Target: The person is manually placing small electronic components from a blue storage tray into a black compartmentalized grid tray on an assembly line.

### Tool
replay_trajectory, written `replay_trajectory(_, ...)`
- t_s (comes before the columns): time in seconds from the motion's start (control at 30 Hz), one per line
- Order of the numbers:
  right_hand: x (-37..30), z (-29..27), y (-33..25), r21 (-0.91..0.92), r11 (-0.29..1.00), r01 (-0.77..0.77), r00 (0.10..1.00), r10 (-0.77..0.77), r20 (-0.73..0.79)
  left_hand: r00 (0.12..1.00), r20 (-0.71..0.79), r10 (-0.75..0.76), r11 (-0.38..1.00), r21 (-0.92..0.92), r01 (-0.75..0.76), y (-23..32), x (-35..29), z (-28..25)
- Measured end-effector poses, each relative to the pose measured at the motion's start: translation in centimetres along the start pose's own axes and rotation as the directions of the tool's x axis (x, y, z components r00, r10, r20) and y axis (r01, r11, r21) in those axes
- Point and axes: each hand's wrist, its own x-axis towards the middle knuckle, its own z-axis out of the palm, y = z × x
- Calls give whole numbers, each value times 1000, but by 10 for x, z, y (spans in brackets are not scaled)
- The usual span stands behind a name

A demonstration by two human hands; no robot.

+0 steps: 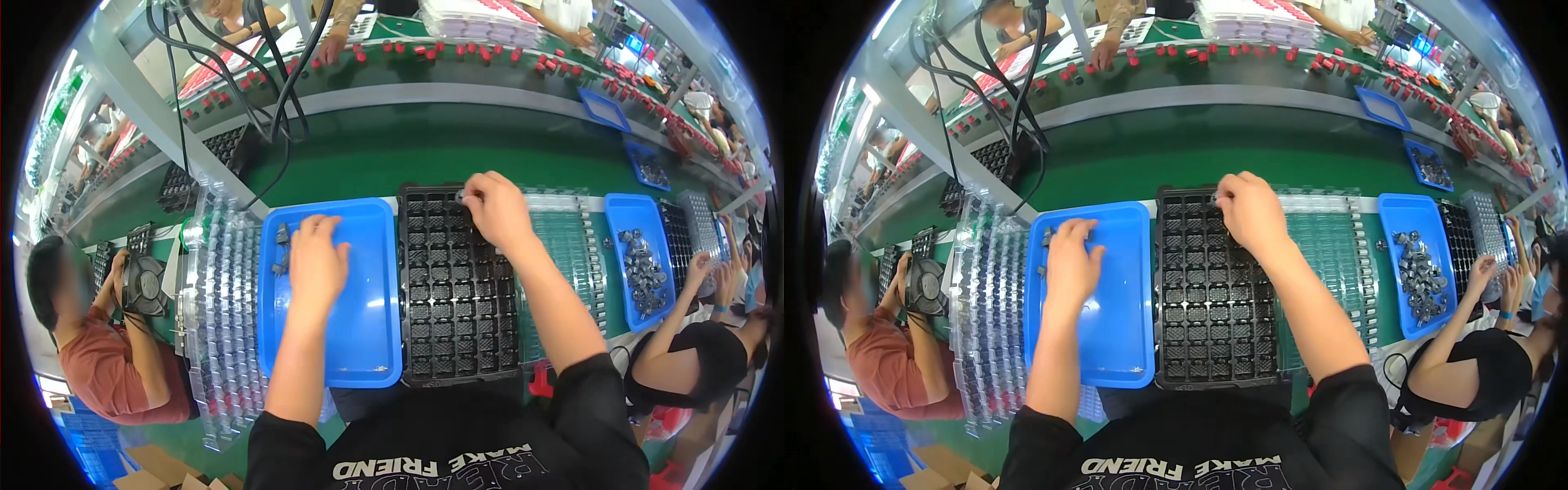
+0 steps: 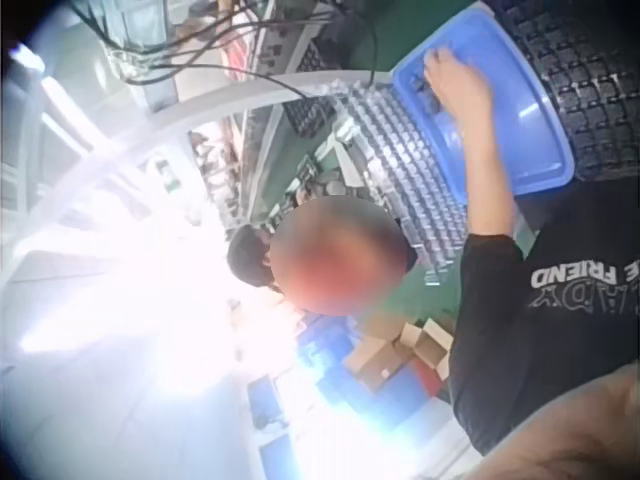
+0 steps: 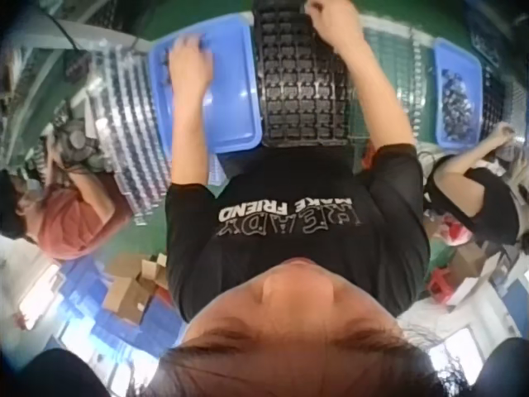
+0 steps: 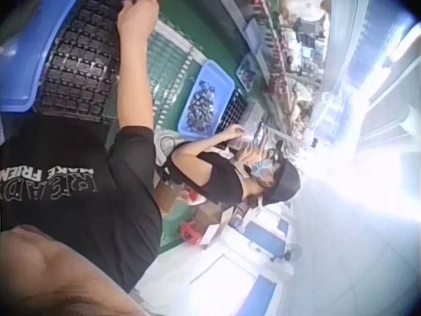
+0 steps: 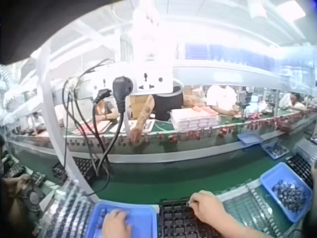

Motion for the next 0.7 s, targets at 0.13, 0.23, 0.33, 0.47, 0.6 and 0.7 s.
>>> replay_trajectory(0.13,18,19,18,-297,943,152,972,-88,217,989,144,-37,991,134,17,-30,15,21)
replay_trajectory(0.23,16,38,10,-272,950,155,974,-101,201,992,110,-59,983,178,38,-38,17,30)
replay_trajectory(0.33,7,46,24,-333,934,128,991,-109,74,994,96,-57,988,150,42,-49,21,37)
replay_trajectory(0.47,-1,-11,21,-236,969,73,993,-50,103,976,127,-180,972,175,156,-54,26,38)
replay_trajectory(0.6,-3,-82,95,-233,921,-311,946,277,-168,973,136,-188,971,173,163,-40,17,17)
replay_trajectory(0.7,-1,-108,171,-436,710,-553,832,499,-244,994,51,-93,995,35,91,-30,9,3)
